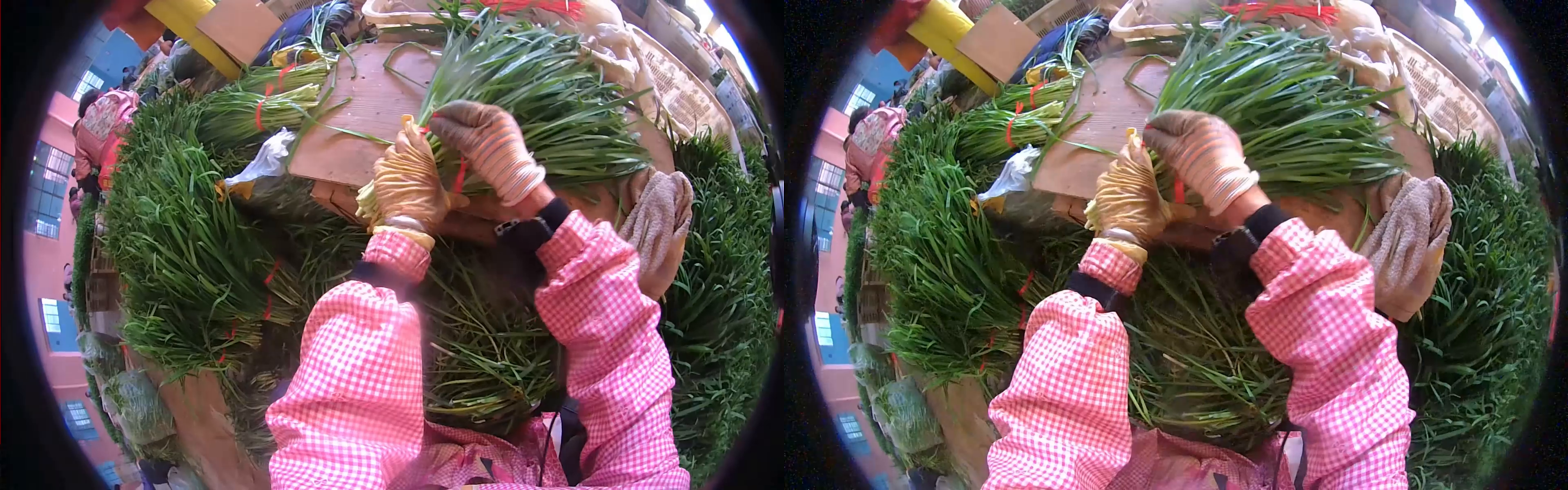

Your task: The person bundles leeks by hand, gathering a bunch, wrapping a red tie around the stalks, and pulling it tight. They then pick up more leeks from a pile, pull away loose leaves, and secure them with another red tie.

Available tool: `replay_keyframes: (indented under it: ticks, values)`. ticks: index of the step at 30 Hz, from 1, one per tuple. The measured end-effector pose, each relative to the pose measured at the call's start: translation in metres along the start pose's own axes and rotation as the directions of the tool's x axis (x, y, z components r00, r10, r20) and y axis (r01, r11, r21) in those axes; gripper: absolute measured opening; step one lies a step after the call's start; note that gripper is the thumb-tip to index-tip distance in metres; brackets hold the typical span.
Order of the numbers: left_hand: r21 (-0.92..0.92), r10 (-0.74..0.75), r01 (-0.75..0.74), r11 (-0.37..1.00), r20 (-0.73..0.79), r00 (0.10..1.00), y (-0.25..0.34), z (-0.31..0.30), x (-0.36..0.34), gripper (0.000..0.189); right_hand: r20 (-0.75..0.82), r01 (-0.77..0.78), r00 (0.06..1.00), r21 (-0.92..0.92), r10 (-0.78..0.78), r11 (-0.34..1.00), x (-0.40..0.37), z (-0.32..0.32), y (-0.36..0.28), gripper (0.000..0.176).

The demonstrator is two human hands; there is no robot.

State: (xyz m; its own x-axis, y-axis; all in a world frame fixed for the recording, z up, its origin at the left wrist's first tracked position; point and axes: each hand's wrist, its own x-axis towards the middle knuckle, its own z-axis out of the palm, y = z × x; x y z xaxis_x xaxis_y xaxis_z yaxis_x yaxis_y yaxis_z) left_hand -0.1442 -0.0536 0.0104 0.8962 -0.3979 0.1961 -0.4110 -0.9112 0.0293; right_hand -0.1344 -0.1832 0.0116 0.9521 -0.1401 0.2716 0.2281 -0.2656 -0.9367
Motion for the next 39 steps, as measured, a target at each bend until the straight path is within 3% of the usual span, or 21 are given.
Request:
replay_keyframes:
  ticks: [1, 3, 5, 6, 7, 10, 11, 14, 16, 17, 20, 21, 22, 24, 26, 28, 31, 34, 36, 38, 39]
  values:
    - [0.017, 0.017, -0.017, 1.000, 0.001, 1.000, -0.001, -0.001, 0.000, 0.125, 0.117, -0.061, 0.992, 0.069, 0.053, 0.996, 0.008, -0.006, -0.015, 0.019]
    - [0.004, 0.070, -0.070, 0.998, -0.080, 0.994, -0.007, 0.013, -0.001, 0.125, 0.194, 0.286, 0.947, -0.142, -0.257, 0.948, 0.034, -0.008, -0.026, 0.021]
    - [0.025, 0.091, -0.088, 0.996, -0.127, 0.988, -0.006, 0.017, -0.004, 0.125, 0.302, 0.410, 0.901, -0.366, -0.310, 0.835, 0.061, -0.001, -0.023, 0.024]
    - [-0.022, 0.093, -0.096, 0.995, -0.113, 0.989, -0.006, 0.014, -0.004, 0.124, 0.345, 0.393, 0.907, -0.482, -0.243, 0.783, 0.073, 0.005, -0.015, 0.026]
    - [-0.069, 0.092, -0.098, 0.993, -0.095, 0.991, -0.006, 0.012, -0.005, 0.123, 0.361, 0.476, 0.880, -0.658, -0.310, 0.584, 0.078, 0.008, -0.008, 0.042]
    - [-0.074, 0.116, -0.129, 0.989, -0.155, 0.981, -0.009, 0.010, -0.008, 0.117, 0.498, 0.396, 0.845, -0.828, 0.194, 0.398, 0.085, -0.001, -0.008, 0.051]
    - [-0.066, 0.125, -0.137, 0.988, -0.166, 0.978, -0.009, 0.009, -0.010, 0.116, 0.539, 0.432, 0.819, -0.805, 0.197, 0.407, 0.081, -0.008, -0.010, 0.051]
    - [-0.078, 0.194, -0.216, 0.973, -0.229, 0.954, -0.009, 0.004, -0.008, 0.110, 0.421, 0.302, 0.884, -0.845, 0.200, 0.441, 0.052, -0.032, -0.030, 0.050]
    - [-0.027, 0.255, -0.275, 0.961, -0.298, 0.920, -0.011, -0.001, -0.008, 0.109, 0.368, 0.253, 0.924, -0.786, 0.099, 0.564, 0.026, -0.049, -0.027, 0.052]
    - [-0.110, 0.258, -0.306, 0.946, -0.320, 0.912, -0.009, -0.003, -0.002, 0.111, 0.339, 0.238, 0.939, -0.745, 0.047, 0.624, 0.020, -0.053, -0.021, 0.052]
    - [-0.207, 0.360, -0.396, 0.895, -0.190, 0.913, -0.018, -0.005, 0.027, 0.116, 0.178, 0.247, 0.969, -0.714, -0.172, 0.655, 0.018, -0.055, 0.021, 0.049]
    - [-0.225, 0.383, -0.432, 0.874, -0.229, 0.895, -0.023, -0.003, 0.039, 0.120, 0.159, 0.100, 0.987, -0.753, 0.032, 0.651, 0.026, -0.049, 0.006, 0.047]
    - [-0.206, 0.385, -0.393, 0.896, -0.079, 0.919, -0.021, -0.004, 0.046, 0.120, 0.157, 0.136, 0.988, -0.815, -0.012, 0.563, 0.034, -0.046, 0.018, 0.045]
    - [-0.140, 0.340, -0.316, 0.938, 0.216, 0.915, -0.020, -0.014, 0.055, 0.121, 0.161, 0.052, 0.980, -0.773, 0.116, 0.632, 0.035, -0.044, 0.006, 0.044]
    - [-0.170, 0.302, -0.266, 0.949, 0.244, 0.922, -0.021, -0.011, 0.053, 0.109, 0.144, 0.081, 0.988, -0.786, 0.054, 0.612, 0.030, -0.043, 0.009, 0.041]
    - [-0.195, 0.252, -0.194, 0.961, 0.339, 0.906, -0.019, -0.014, 0.052, 0.102, 0.153, 0.060, 0.982, -0.808, 0.111, 0.587, 0.031, -0.042, 0.004, 0.037]
    - [-0.176, 0.255, -0.205, 0.963, 0.334, 0.907, -0.020, -0.011, 0.053, 0.093, 0.260, 0.140, 0.952, -0.840, 0.162, 0.524, 0.043, -0.042, -0.007, 0.034]
    - [-0.214, 0.289, -0.234, 0.948, 0.280, 0.916, -0.023, -0.010, 0.052, 0.088, 0.223, 0.211, 0.974, -0.864, -0.027, 0.458, 0.055, -0.039, -0.014, 0.038]
    - [-0.233, 0.292, -0.228, 0.945, 0.294, 0.910, -0.023, -0.012, 0.051, 0.085, 0.311, 0.143, 0.943, -0.697, 0.117, 0.703, 0.059, -0.031, -0.014, 0.034]
    - [-0.216, 0.280, -0.228, 0.949, 0.253, 0.926, -0.024, -0.012, 0.047, 0.082, 0.417, 0.006, 0.878, -0.504, 0.237, 0.863, 0.065, -0.020, -0.011, 0.029]
    - [-0.210, 0.283, -0.234, 0.949, 0.247, 0.927, -0.025, -0.009, 0.046, 0.082, 0.408, 0.086, 0.909, -0.381, 0.084, 0.921, 0.068, -0.014, 0.002, 0.023]
